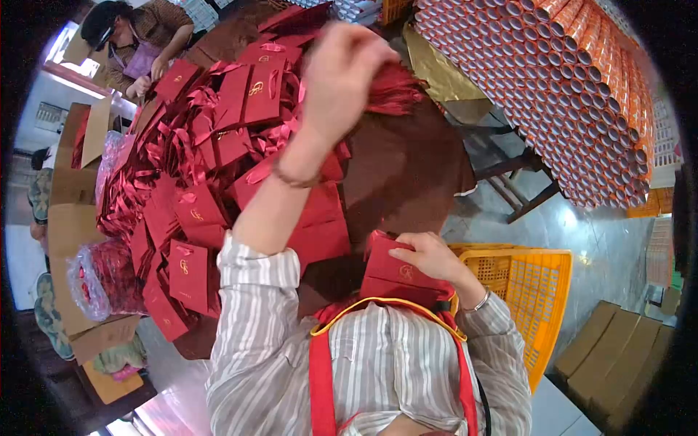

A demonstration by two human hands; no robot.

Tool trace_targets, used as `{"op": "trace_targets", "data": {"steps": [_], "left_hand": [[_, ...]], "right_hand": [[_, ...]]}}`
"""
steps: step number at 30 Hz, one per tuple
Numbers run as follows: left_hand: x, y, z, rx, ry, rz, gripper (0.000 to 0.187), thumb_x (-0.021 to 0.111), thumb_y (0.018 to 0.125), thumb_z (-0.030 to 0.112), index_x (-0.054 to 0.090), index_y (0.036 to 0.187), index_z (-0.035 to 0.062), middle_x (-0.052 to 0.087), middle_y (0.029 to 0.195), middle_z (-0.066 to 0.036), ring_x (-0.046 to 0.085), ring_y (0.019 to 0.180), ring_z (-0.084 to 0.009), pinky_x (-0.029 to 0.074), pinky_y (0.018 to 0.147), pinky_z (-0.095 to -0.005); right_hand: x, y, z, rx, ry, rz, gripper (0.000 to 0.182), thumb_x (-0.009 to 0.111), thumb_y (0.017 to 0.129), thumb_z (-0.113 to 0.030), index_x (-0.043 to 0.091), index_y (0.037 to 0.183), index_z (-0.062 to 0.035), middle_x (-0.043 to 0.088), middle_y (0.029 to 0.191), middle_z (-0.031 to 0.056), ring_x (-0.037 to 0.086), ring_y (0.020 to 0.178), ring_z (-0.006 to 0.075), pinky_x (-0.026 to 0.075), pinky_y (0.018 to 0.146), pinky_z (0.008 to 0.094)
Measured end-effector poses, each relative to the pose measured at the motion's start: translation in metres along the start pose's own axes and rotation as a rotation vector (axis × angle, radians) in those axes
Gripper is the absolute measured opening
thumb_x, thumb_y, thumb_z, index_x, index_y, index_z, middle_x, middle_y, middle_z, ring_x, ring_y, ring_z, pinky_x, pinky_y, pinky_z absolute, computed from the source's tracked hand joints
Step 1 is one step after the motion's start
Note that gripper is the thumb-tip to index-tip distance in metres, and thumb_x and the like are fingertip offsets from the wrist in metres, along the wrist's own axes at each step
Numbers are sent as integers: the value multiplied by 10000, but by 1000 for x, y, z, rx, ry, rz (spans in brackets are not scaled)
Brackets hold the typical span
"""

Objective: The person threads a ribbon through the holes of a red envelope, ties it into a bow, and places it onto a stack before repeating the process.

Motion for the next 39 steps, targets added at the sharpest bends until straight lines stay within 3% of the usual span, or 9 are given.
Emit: {"op": "trace_targets", "data": {"steps": [2,3,4,6,9,11,15,24,39], "left_hand": [[-40,-1,29,-43,-264,65,160,498,814,20,642,746,4,585,841,-70,561,796,-168,449,707,-282],[-62,-8,47,278,233,-50,136,479,821,2,615,819,-12,571,822,-82,560,789,-180,451,719,-288],[-79,-17,54,218,207,-12,136,456,863,27,561,934,-21,518,771,-75,506,689,-172,422,631,-271],[-105,-38,56,-41,-644,4,178,450,898,54,505,1014,-69,477,657,-67,364,503,-108,293,468,-240],[-109,-87,63,-274,-300,86,155,500,869,53,545,987,-36,482,669,-26,379,534,-66,294,481,-208],[-89,-125,39,-608,-77,-62,133,556,848,82,588,937,-12,535,707,-12,457,583,-63,356,518,-205],[-29,-211,-17,-861,-175,-443,109,589,836,97,614,890,5,578,771,-16,536,713,-91,428,658,-231],[19,-243,-35,-597,-183,-520,128,599,827,112,612,867,-9,570,834,-66,552,833,-161,421,744,-271],[19,-247,-38,-838,-289,-667,162,551,882,154,577,887,-6,592,780,-6,513,746,-64,429,672,-232]], "right_hand": [[1,-1,2,-61,8,45,275,592,829,-271,602,861,2,610,783,178,605,734,291,449,655,368],[0,-1,2,-104,-21,69,276,598,827,-264,594,858,10,598,758,172,592,704,258,445,648,349],[3,0,8,-52,0,45,275,599,827,-261,591,859,12,593,751,169,580,692,241,441,643,341],[5,2,16,3,6,15,287,593,822,-288,597,855,-3,599,767,175,580,730,291,443,644,373],[9,3,19,51,74,-28,295,582,820,-312,604,862,-21,611,806,189,590,791,364,446,659,416],[10,4,17,70,72,-34,263,587,841,-241,595,866,21,591,719,128,537,678,146,426,624,317],[8,2,3,31,73,-96,211,574,851,-181,596,914,19,607,754,76,534,722,111,443,670,286],[12,-2,-1,117,115,-64,220,566,855,-165,589,949,32,611,800,61,522,753,89,431,676,268],[12,-3,1,105,-7,-76,317,580,844,-276,574,825,40,569,653,105,496,624,112,415,586,316]]}}
Point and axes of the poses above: each hand's wrist, its own y-axis towards the middle knuckle, its own x-axis out of the palm, z = x × y, the point moved 4 cm from there along y, towards the middle knuckle
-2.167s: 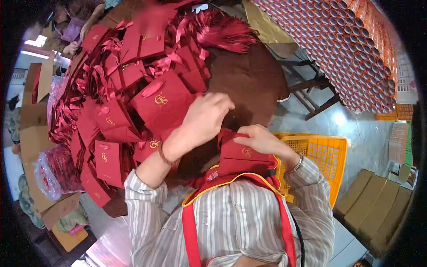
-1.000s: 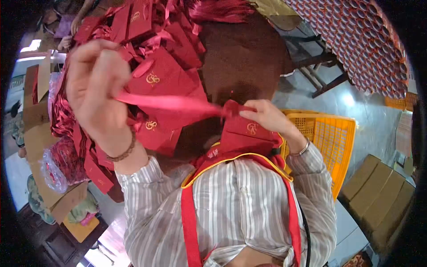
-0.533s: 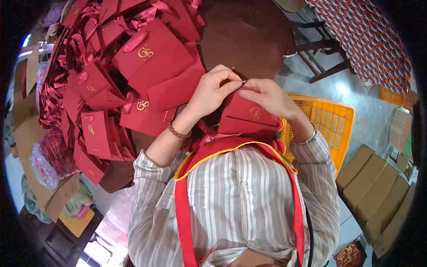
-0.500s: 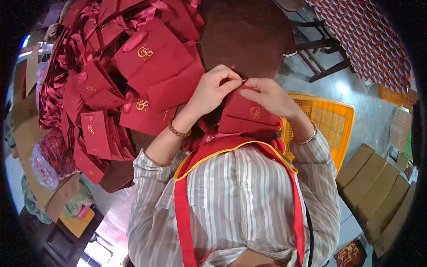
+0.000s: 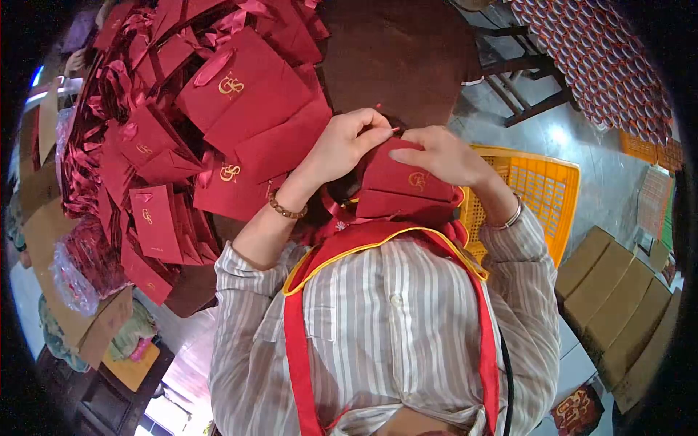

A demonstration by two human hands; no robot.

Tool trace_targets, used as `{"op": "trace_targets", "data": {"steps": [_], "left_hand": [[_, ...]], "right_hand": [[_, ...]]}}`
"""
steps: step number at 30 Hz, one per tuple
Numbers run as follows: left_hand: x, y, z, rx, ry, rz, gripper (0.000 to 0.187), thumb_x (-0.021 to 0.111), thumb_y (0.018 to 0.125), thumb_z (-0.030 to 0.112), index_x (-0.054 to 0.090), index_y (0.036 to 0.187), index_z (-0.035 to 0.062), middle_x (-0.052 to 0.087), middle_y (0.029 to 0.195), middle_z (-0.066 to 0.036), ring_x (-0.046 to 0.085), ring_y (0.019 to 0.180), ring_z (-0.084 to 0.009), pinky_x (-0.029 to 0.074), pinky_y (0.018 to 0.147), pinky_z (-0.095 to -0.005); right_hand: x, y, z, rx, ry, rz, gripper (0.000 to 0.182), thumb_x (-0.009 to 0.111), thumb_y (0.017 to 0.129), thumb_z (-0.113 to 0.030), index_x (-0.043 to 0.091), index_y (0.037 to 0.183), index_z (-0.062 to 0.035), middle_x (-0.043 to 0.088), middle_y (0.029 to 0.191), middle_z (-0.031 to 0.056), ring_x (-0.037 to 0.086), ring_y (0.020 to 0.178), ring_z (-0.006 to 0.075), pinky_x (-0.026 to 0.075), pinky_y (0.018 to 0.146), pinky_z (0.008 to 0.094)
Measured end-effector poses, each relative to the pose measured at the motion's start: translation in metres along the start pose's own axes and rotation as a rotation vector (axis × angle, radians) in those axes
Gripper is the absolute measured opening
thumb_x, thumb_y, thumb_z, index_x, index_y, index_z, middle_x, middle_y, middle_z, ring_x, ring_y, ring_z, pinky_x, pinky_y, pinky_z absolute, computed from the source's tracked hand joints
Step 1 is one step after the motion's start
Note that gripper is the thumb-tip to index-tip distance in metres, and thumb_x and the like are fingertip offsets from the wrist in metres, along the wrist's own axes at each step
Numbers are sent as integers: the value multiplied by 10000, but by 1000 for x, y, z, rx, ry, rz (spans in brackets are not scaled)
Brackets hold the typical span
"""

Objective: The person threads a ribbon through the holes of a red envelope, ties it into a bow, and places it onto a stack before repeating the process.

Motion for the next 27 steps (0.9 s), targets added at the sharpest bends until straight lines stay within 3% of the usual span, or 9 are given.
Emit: {"op": "trace_targets", "data": {"steps": [4,7,9,10,13,15,25,27], "left_hand": [[1,2,-4,79,-55,14,176,544,886,160,585,890,-12,597,791,-18,521,741,-74,431,663,-241],[0,2,2,183,112,66,165,550,873,144,599,891,-12,599,783,-59,558,724,-126,438,657,-260],[2,1,5,257,264,71,142,572,848,126,616,895,-1,586,771,-104,582,722,-195,443,647,-285],[3,1,6,258,263,67,142,572,848,126,616,895,-1,586,771,-104,582,722,-195,443,647,-285],[4,-3,12,380,322,96,119,598,822,107,627,891,14,574,764,-121,583,721,-227,442,637,-297],[1,-3,12,353,293,102,111,614,811,97,632,880,13,574,760,-107,577,716,-215,442,632,-297],[4,-2,12,451,287,230,91,624,789,102,630,822,18,558,777,-95,576,718,-233,455,629,-308],[6,-1,12,481,310,232,81,622,783,85,612,801,7,555,778,-104,575,719,-240,452,630,-315]], "right_hand": [[-1,5,1,29,-15,-49,319,580,847,-278,580,839,41,563,651,94,487,630,105,418,595,313],[0,5,1,60,-57,-92,318,579,851,-281,588,853,37,561,655,91,481,641,98,423,610,304],[-1,5,1,31,32,-82,390,580,814,-353,580,817,37,571,745,230,569,730,360,421,659,424],[-1,4,5,33,33,-79,390,580,814,-353,580,817,37,571,745,230,569,730,360,421,659,424],[-7,0,3,-142,53,-38,362,602,801,-326,600,852,33,587,729,213,568,673,329,428,640,405],[-12,-4,1,4,65,-123,346,611,794,-309,617,896,21,607,758,205,591,685,283,440,641,377],[-4,-5,6,80,91,-80,318,603,805,-287,626,917,10,636,798,178,624,765,242,457,691,358],[-2,-4,9,18,166,-25,259,612,832,-233,607,861,24,593,681,44,496,665,70,423,599,288]]}}
Point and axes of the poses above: each hand's wrist, its own y-axis towards the middle knuckle, its own x-axis out of the palm, z = x × y, the point moved 4 cm from there along y, towards the middle knuckle
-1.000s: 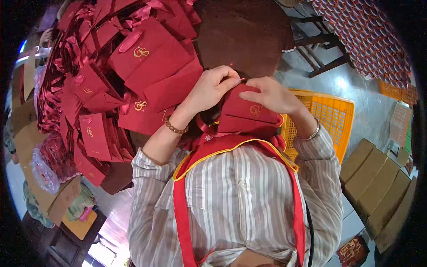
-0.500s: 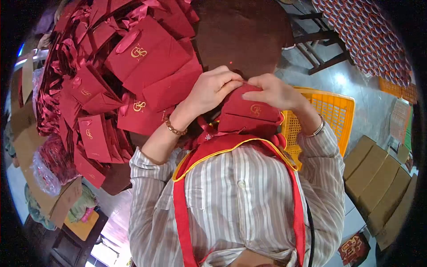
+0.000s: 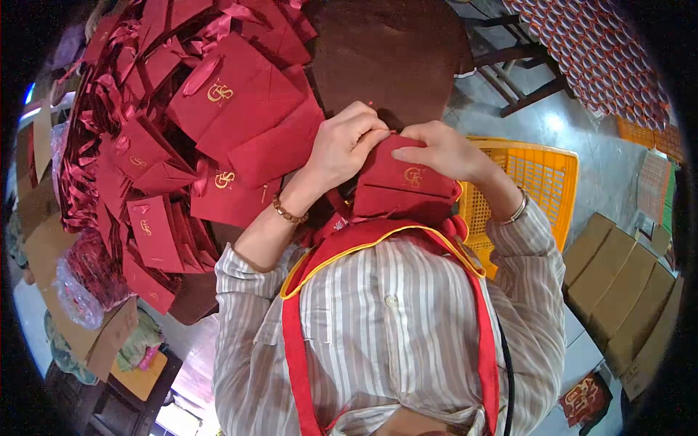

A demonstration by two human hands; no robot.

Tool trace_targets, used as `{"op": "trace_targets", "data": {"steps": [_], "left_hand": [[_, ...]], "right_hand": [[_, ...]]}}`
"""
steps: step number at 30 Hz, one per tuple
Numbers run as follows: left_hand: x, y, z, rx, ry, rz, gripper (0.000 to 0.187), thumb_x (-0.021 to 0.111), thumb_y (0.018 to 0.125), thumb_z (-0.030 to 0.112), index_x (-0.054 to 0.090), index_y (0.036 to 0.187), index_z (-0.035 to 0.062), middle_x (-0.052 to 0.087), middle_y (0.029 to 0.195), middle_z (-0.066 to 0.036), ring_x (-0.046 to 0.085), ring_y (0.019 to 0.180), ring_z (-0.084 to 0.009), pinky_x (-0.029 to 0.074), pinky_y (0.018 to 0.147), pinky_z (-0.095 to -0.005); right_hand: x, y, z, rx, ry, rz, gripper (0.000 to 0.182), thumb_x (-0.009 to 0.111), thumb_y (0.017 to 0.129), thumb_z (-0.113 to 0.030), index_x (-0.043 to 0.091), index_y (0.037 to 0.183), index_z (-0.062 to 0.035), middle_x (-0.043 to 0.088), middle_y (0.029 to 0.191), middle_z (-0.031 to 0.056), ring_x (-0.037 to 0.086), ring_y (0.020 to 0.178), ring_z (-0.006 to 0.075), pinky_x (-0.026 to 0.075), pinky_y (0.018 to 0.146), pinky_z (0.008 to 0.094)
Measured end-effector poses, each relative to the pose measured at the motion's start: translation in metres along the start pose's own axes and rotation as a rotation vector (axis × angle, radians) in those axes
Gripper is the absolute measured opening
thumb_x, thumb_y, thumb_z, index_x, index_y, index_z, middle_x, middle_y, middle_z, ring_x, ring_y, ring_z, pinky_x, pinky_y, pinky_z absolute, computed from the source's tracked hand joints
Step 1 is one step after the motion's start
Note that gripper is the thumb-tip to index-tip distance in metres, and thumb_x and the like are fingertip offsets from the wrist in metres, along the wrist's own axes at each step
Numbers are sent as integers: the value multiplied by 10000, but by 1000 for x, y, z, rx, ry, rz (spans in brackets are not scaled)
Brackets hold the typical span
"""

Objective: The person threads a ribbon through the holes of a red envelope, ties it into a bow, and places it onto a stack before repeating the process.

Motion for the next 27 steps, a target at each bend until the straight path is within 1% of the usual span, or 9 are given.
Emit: {"op": "trace_targets", "data": {"steps": [4,7,9,13,16,19,21,25,27], "left_hand": [[2,1,-1,6,0,-19,77,617,783,74,597,790,-1,553,780,-110,571,715,-250,450,625,-323],[0,1,-2,-20,-33,-28,78,612,786,74,592,788,-2,549,775,-111,564,709,-255,446,620,-328],[-1,1,-3,-73,-81,-61,81,610,786,72,589,786,-6,544,769,-112,560,711,-257,442,618,-327],[-1,2,-3,-72,-84,-73,90,610,788,79,588,787,-9,542,766,-112,556,711,-256,435,614,-328],[-1,2,-2,-73,-51,-89,100,609,790,86,587,785,-12,542,767,-111,555,708,-253,432,612,-330],[-1,2,-3,-73,-62,-88,105,604,796,91,588,785,-12,542,762,-110,553,706,-253,430,612,-331],[-2,1,-5,-145,-72,-114,89,611,799,73,597,802,-16,568,795,-92,571,748,-201,443,671,-288],[-1,-1,-10,-158,-91,-101,90,613,801,70,617,821,-17,585,814,-86,575,766,-189,442,697,-275],[-4,-1,-13,-174,-183,-18,103,614,803,66,637,857,-19,606,849,-81,579,790,-174,442,721,-261]], "right_hand": [[0,-1,-5,12,-85,-12,243,602,840,-219,611,862,23,603,698,35,500,677,64,429,610,281],[1,0,-1,19,8,-21,247,598,846,-225,611,856,21,593,691,19,494,676,58,427,605,273],[1,3,1,78,-51,-28,309,576,831,-296,613,865,9,618,777,183,601,713,241,446,651,363],[2,3,1,43,-41,3,319,572,834,-303,608,847,13,607,769,194,598,699,238,441,633,366],[1,2,-1,86,-133,-22,301,586,826,-287,612,867,10,615,771,184,602,708,226,446,642,357],[2,0,0,38,24,-41,283,602,815,-267,615,891,6,627,783,170,607,724,214,452,654,348],[1,-1,-1,51,-1,-36,263,606,812,-241,616,906,4,636,794,154,608,737,196,456,670,341],[3,1,6,-17,49,-3,250,594,820,-232,615,905,1,635,791,150,606,737,193,454,672,336],[4,2,11,65,93,19,231,580,838,-225,616,911,-8,633,773,126,594,736,161,450,672,321]]}}
Point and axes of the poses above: each hand's wrist, its own y-axis towards the middle knuckle, its own x-axis out of the palm, z = x × y, the point moved 4 cm from there along y, towards the middle knuckle
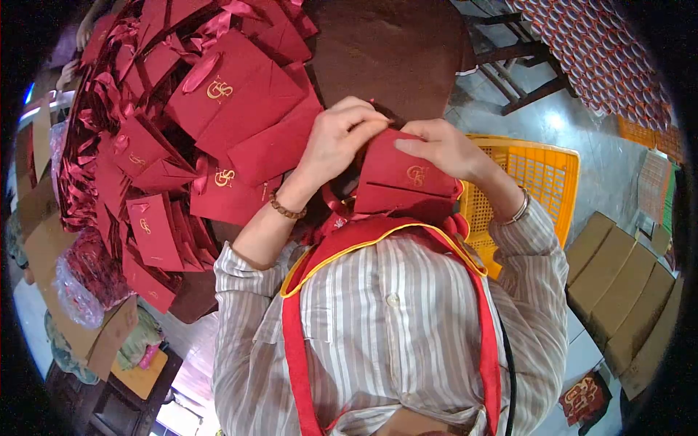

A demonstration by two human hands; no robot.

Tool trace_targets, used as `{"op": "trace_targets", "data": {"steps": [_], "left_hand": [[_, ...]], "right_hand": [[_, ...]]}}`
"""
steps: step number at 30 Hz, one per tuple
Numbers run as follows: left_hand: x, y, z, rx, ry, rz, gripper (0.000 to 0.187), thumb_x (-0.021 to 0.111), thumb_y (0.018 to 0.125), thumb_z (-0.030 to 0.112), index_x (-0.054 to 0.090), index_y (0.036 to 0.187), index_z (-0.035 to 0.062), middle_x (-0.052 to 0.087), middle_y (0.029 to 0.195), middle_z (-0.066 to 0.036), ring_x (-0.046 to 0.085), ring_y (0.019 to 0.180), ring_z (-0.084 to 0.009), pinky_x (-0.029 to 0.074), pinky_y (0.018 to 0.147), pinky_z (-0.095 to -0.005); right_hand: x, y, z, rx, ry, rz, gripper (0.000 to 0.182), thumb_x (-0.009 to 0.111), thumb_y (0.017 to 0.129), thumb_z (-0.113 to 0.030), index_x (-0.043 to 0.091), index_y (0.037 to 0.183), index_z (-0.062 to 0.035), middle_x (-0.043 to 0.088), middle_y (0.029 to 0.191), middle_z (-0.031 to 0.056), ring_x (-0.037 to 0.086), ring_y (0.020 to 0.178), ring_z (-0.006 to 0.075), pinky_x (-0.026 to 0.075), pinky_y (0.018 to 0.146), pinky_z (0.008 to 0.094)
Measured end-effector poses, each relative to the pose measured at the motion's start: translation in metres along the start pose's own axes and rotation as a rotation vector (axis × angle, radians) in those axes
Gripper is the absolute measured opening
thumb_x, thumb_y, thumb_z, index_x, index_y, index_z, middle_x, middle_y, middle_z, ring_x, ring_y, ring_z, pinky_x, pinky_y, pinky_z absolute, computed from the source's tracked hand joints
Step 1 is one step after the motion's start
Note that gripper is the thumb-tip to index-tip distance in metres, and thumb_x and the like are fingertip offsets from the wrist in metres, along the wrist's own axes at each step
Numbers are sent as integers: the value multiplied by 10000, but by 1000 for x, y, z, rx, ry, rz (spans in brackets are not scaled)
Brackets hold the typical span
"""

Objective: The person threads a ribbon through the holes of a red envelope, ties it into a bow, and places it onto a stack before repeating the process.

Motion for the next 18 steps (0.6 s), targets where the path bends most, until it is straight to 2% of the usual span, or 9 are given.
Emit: {"op": "trace_targets", "data": {"steps": [4,6,8,10,12,16,18], "left_hand": [[-21,-5,-5,-223,-87,110,128,596,832,68,654,912,-12,637,847,-31,567,792,-84,440,714,-216],[-24,-10,-1,-229,-123,105,131,591,837,70,650,919,-13,638,843,-25,563,784,-73,438,706,-210],[-27,-16,3,-233,-157,102,134,585,843,72,646,927,-14,638,840,-19,558,776,-61,437,699,-204],[-28,-21,6,-236,-19,17,135,575,852,76,637,927,-18,634,835,-17,559,783,-63,437,703,-205],[-24,-27,-2,-232,-103,20,129,570,856,80,627,913,-20,633,827,-19,557,787,-64,436,711,-206],[-16,-29,-3,-254,-29,25,118,569,859,82,616,890,-22,632,821,-20,556,786,-66,442,711,-214],[-13,-28,3,-249,-54,41,117,575,857,83,616,892,-21,630,820,-17,560,778,-69,449,706,-221]], "right_hand": [[0,-2,5,21,58,4,240,563,858,-232,613,921,-6,630,761,108,578,740,124,446,668,302],[2,-1,4,23,208,5,196,552,885,-176,599,937,7,596,802,-5,509,766,47,422,682,213],[2,-1,2,18,169,-5,198,550,887,-173,596,944,10,593,805,-5,508,767,49,421,679,214],[2,-1,2,15,129,-14,200,548,888,-170,594,952,13,590,808,-5,507,768,50,419,676,214],[1,0,2,-30,48,19,266,563,861,-243,603,920,14,626,751,97,550,710,110,438,649,282],[-1,-2,-7,-51,-54,30,272,573,853,-248,603,910,16,622,742,94,551,700,116,439,644,282],[-1,-3,-8,-25,-78,22,209,574,873,-203,598,876,5,560,736,-31,483,716,45,408,639,215]]}}
Point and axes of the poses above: each hand's wrist, its own y-axis towards the middle knuckle, its own x-axis out of the palm, z = x × y, the point moved 4 cm from there along y, towards the middle knuckle
